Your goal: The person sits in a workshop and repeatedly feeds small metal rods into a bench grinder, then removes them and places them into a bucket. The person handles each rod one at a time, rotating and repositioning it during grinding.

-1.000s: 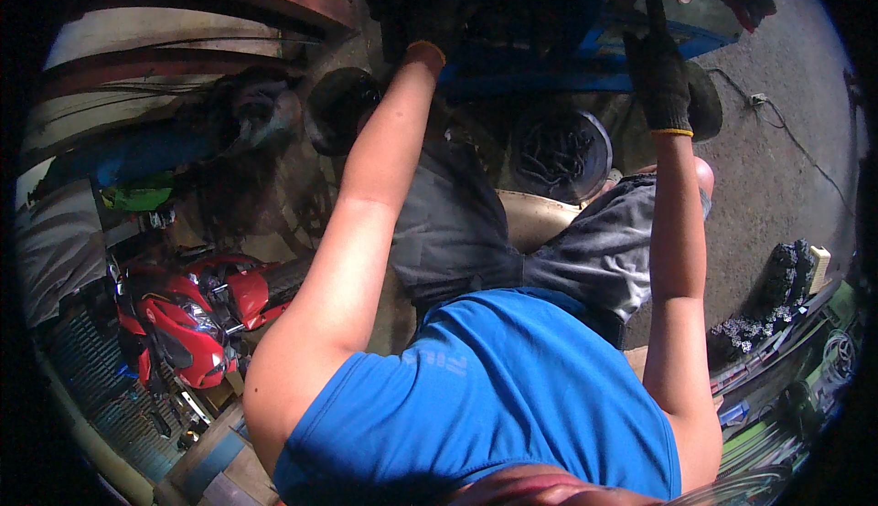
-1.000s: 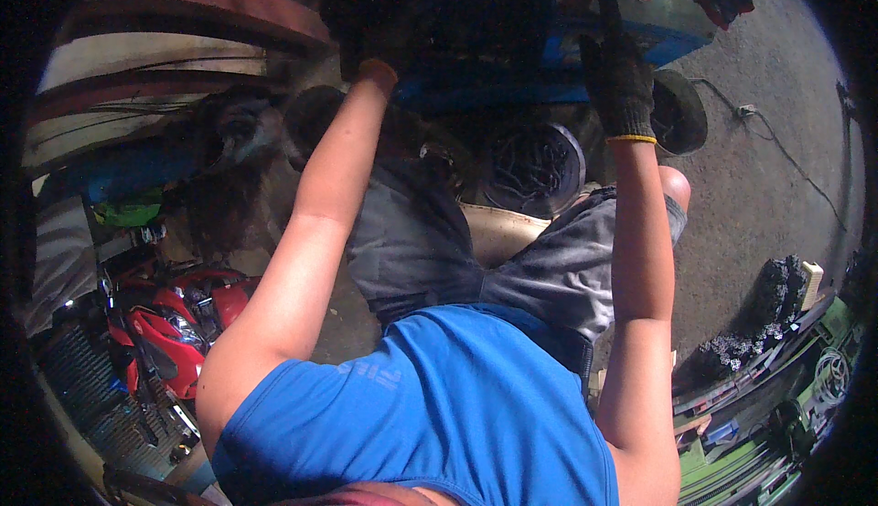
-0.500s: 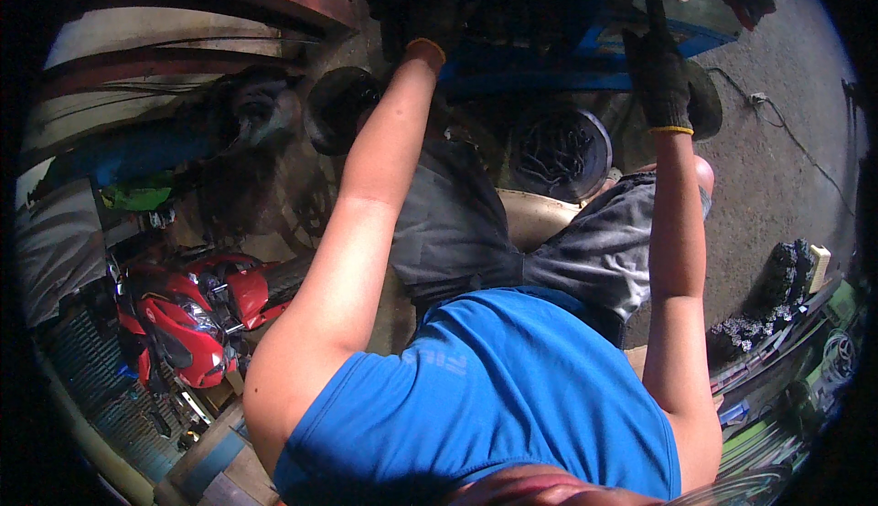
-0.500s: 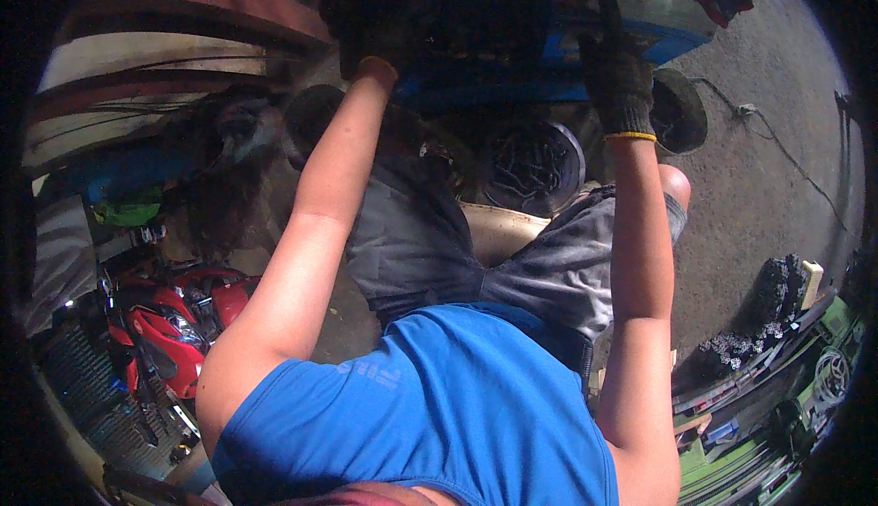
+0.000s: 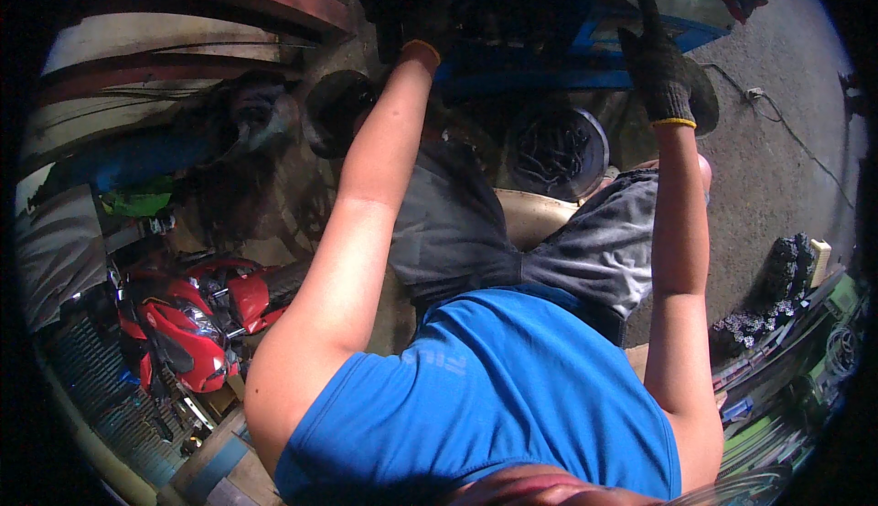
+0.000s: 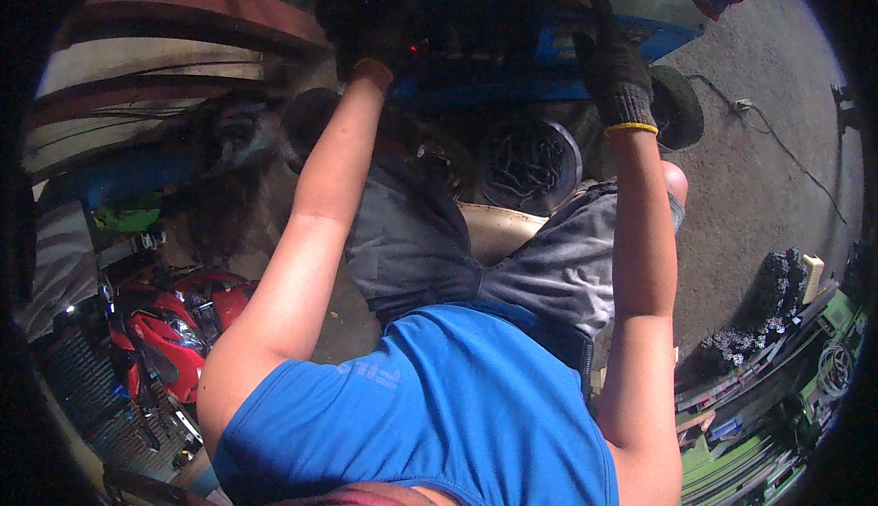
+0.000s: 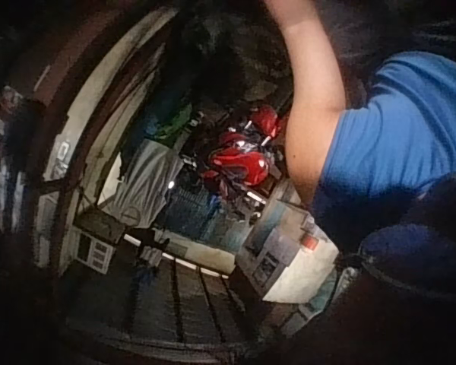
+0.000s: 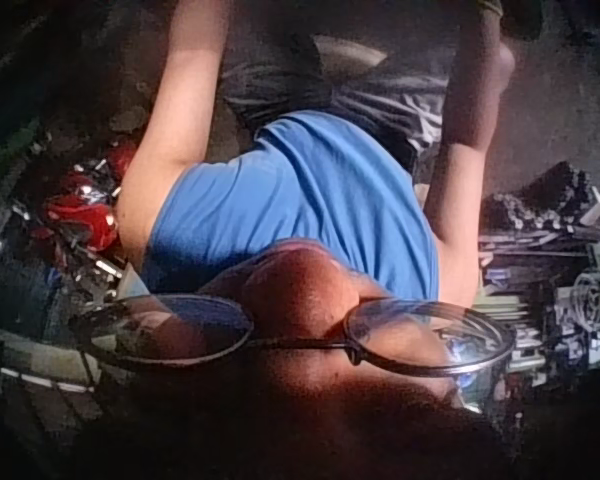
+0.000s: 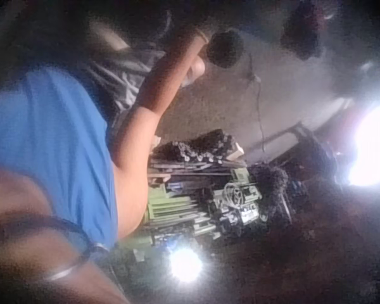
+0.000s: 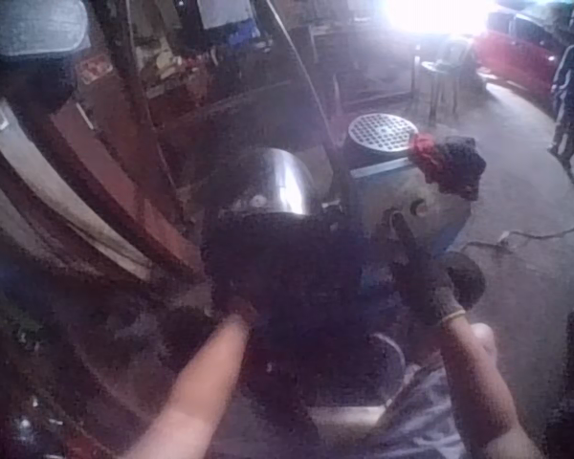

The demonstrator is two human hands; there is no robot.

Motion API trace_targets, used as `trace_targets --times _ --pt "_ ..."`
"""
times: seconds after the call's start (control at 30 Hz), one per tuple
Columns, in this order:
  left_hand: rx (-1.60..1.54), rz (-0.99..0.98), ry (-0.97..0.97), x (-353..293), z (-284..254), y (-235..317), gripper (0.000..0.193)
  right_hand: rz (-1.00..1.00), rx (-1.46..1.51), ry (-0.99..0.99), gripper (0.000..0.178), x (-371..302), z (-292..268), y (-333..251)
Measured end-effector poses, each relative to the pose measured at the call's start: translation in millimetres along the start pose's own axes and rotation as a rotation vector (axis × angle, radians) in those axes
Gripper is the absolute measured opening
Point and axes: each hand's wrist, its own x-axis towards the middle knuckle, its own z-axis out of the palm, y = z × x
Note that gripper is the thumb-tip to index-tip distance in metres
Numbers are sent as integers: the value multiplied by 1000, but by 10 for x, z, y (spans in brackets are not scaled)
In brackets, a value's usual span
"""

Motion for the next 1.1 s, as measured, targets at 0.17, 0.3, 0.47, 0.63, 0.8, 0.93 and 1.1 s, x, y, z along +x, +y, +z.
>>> trace_targets --times 0.17,0.3,0.47,0.63,0.8,0.93,1.1 --pt "-661 -371 -44 43 55 -37 48 49 -31 -75 79 10 -23 -57" --pt "-160 -197 -75 18 -3 194 44 47 -24 -65 79 -8 -45 -4" --pt "302 58 -41 -11 21 -62 44 94 0 -123 81 -19 -103 -115" --pt "-28 -154 -51 26 83 -225 42 23 -22 -77 82 -8 -49 -75" --pt "-157 -146 8 -17 16 40 43 81 -32 -114 82 1 -90 -110" --pt "-369 -158 38 -17 8 60 44 59 -47 -93 83 2 -62 -80" --pt "303 81 49 -45 -67 99 44 111 -32 -146 85 10 -102 -141"
